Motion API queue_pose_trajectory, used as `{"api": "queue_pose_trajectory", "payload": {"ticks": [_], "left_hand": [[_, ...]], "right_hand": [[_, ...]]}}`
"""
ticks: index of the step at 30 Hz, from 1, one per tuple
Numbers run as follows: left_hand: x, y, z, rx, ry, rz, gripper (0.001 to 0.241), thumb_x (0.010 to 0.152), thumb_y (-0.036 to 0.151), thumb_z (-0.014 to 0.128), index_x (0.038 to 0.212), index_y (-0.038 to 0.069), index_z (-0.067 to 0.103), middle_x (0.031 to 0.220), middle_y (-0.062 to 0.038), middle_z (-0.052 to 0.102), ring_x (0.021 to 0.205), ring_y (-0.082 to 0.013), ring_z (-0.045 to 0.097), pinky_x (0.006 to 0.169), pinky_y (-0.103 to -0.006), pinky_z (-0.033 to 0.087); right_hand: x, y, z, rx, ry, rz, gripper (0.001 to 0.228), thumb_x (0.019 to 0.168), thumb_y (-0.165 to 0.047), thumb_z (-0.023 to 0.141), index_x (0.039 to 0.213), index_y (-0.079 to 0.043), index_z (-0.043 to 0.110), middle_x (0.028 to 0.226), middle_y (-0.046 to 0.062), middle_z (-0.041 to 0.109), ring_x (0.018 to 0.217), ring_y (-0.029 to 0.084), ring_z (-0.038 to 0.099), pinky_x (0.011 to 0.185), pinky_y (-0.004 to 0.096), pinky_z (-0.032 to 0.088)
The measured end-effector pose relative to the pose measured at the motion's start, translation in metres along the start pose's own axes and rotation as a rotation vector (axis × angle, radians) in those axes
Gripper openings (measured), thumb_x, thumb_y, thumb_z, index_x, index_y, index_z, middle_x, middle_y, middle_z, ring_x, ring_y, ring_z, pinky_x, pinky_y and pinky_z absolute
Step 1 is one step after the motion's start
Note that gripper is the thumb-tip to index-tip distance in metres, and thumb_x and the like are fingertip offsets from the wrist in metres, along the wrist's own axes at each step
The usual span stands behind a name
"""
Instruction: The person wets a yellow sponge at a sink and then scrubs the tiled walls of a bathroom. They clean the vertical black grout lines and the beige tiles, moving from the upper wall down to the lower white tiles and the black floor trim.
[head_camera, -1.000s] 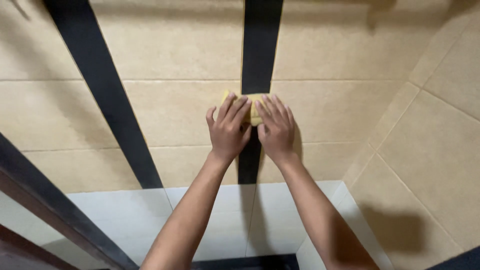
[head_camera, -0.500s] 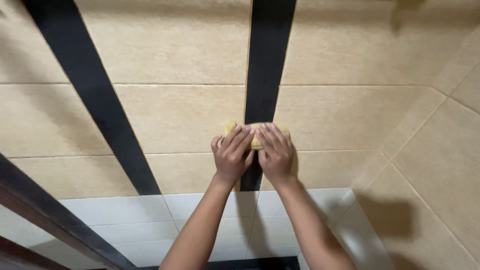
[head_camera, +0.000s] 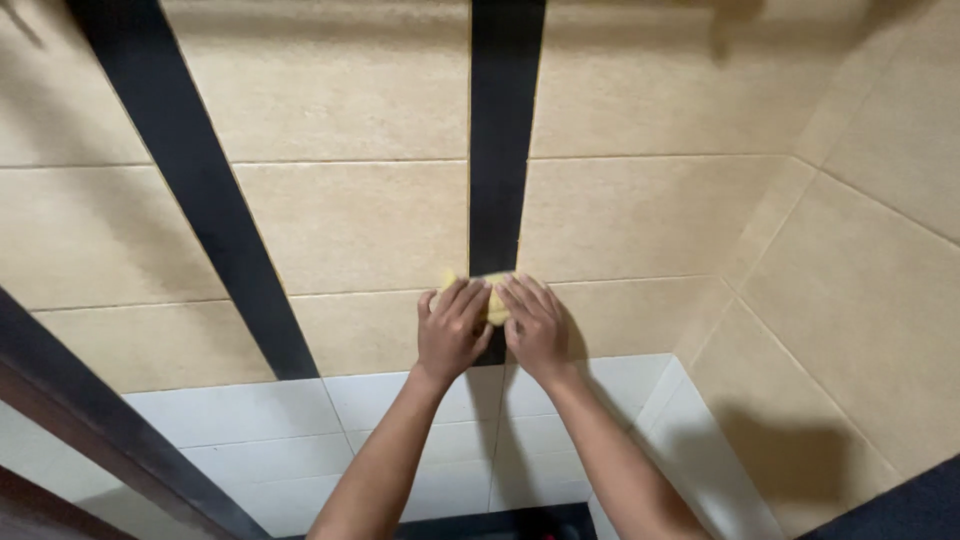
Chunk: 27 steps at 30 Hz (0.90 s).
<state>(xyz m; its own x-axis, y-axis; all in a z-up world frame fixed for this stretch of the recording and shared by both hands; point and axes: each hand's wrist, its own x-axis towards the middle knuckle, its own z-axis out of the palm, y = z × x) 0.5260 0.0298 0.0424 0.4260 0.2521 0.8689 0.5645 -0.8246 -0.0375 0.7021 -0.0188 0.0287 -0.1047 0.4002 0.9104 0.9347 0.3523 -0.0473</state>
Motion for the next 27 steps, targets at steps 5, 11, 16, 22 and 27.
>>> {"api": "queue_pose_trajectory", "payload": {"ticks": [5, 11, 16, 22, 27], "left_hand": [[0.069, 0.012, -0.035, 0.052, 0.206, 0.001, 0.064, 0.079, 0.021, 0.079, 0.14, 0.016, 0.062, 0.143, -0.002, 0.062, 0.141, -0.0221, 0.049, 0.11, -0.0521, 0.028], [0.097, 0.006, -0.034, 0.115, 0.269, -0.031, 0.059, 0.081, 0.017, 0.076, 0.139, 0.017, 0.064, 0.145, 0.001, 0.062, 0.144, -0.0197, 0.049, 0.114, -0.0508, 0.026], [0.056, -0.006, 0.002, 0.108, 0.28, -0.032, 0.05, 0.084, 0.017, 0.075, 0.134, 0.016, 0.068, 0.142, 0.001, 0.065, 0.141, -0.0176, 0.053, 0.114, -0.0492, 0.026], [0.015, -0.008, 0.027, 0.115, 0.275, -0.044, 0.047, 0.085, 0.019, 0.075, 0.132, 0.017, 0.07, 0.138, 0.003, 0.067, 0.135, -0.0157, 0.055, 0.11, -0.0482, 0.028], [-0.03, -0.011, 0.049, 0.106, 0.182, -0.059, 0.046, 0.087, 0.017, 0.076, 0.132, 0.019, 0.07, 0.137, 0.004, 0.068, 0.136, -0.0142, 0.057, 0.109, -0.0457, 0.031]], "right_hand": [[0.073, -0.005, -0.033, -0.081, 0.093, -0.004, 0.062, 0.079, 0.0, 0.066, 0.139, -0.016, 0.064, 0.148, 0.007, 0.059, 0.143, 0.03, 0.049, 0.116, 0.051, 0.037], [0.104, -0.004, -0.029, -0.087, 0.181, -0.041, 0.062, 0.082, 0.002, 0.061, 0.141, -0.014, 0.064, 0.15, 0.009, 0.059, 0.144, 0.032, 0.049, 0.12, 0.051, 0.036], [0.062, 0.007, 0.009, -0.111, 0.229, -0.051, 0.052, 0.085, 0.002, 0.064, 0.134, -0.016, 0.07, 0.144, 0.005, 0.064, 0.141, 0.027, 0.055, 0.118, 0.047, 0.04], [0.018, 0.012, 0.033, -0.062, 0.185, -0.052, 0.051, 0.085, 0.007, 0.064, 0.131, -0.012, 0.071, 0.143, 0.006, 0.065, 0.139, 0.028, 0.057, 0.114, 0.046, 0.045], [-0.027, 0.011, 0.05, -0.044, 0.117, -0.019, 0.049, 0.083, 0.006, 0.065, 0.129, -0.011, 0.073, 0.14, 0.007, 0.067, 0.136, 0.029, 0.057, 0.111, 0.047, 0.044]]}}
